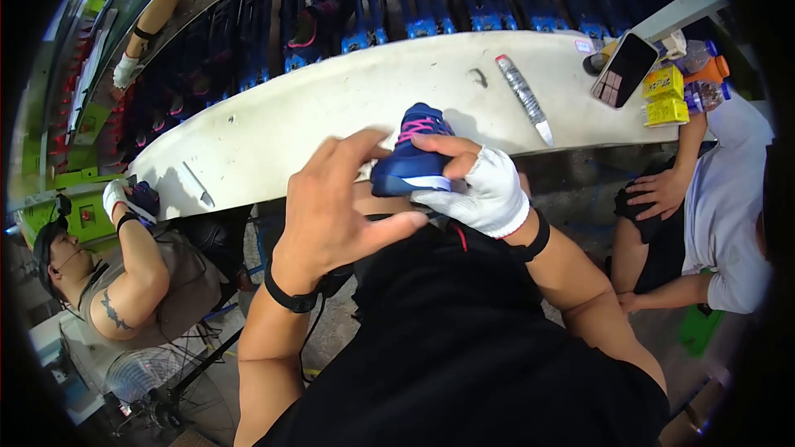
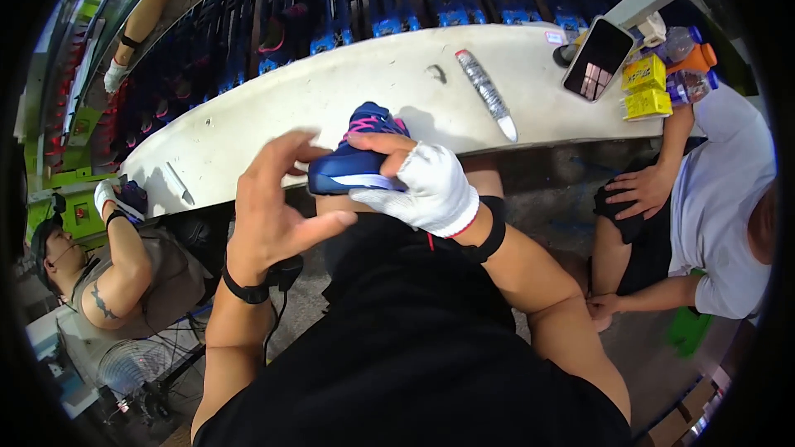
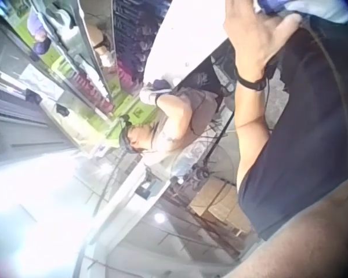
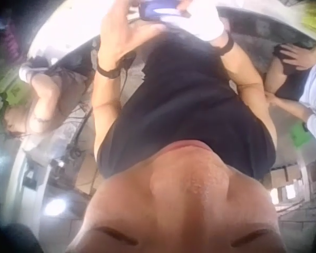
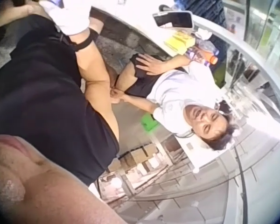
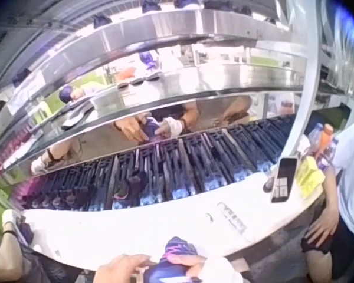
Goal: Inspect blue sneakers on a production bench and place them onto a conveyor belt system.
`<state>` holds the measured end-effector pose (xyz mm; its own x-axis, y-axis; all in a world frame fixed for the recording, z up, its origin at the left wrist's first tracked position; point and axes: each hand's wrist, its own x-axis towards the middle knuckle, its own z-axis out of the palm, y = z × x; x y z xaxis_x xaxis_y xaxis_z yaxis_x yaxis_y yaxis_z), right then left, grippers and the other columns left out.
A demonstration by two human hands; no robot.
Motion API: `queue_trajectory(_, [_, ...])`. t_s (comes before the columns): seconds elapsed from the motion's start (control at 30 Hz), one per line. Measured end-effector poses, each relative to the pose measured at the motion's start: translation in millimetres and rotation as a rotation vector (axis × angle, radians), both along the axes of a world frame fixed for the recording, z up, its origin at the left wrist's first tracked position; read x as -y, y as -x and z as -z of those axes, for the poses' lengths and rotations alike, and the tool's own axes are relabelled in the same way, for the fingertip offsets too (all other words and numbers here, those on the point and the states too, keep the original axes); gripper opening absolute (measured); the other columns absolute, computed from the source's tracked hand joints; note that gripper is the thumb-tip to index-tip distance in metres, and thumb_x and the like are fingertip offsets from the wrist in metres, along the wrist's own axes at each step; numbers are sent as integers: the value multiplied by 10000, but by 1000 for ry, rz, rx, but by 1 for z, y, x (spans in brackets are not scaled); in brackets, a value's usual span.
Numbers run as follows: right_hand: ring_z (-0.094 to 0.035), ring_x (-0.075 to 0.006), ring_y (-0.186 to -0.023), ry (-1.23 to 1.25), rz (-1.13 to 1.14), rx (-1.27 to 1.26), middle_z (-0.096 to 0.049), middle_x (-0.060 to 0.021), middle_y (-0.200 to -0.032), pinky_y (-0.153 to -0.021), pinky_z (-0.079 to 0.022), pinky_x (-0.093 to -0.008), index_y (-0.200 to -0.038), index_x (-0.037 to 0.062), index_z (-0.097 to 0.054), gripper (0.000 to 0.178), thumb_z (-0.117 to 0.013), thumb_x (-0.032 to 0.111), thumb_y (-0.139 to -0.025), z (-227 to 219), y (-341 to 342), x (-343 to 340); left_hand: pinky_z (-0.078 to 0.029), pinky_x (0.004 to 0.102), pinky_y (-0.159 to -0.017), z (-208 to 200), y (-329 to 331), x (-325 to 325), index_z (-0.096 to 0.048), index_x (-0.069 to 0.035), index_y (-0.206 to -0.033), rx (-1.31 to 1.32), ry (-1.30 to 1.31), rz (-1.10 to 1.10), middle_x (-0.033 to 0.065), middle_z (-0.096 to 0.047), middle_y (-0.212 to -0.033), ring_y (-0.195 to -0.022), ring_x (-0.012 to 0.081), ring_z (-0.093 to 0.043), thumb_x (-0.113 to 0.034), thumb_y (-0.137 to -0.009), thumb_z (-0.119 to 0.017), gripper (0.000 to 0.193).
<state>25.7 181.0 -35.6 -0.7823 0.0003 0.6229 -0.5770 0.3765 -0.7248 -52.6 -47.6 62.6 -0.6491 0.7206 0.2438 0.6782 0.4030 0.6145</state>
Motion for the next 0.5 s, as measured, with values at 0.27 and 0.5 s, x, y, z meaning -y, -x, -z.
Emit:
queue_trajectory(0.27, [-783, -322, -946, -272, 190, 316, -718, -127, -1484, -823, -629, -411, -934, 72, -754, 348, -952, 331, -814, 16, -23, -11, -668, 425, -902, 37, 10, 1, -767, -29, -1242, -70, 28, -38, 198, -806, -1269, -1107, 377, -807, -549, -841, -908, 672])
queue_trajectory(0.5, [-785, -277, -977, -230, 201, 486, -699, -119, -1510, -818, -629, -388, -1111, 82, -760, 451, -956, 367, -821, 33, -21, -4, -639, 420, -1021, 50, 9, 30, -776, -10, -1291, 138, 3, -146, 201, -810, -1310, -1186, 357, -807, -448, -829, -959, 664])
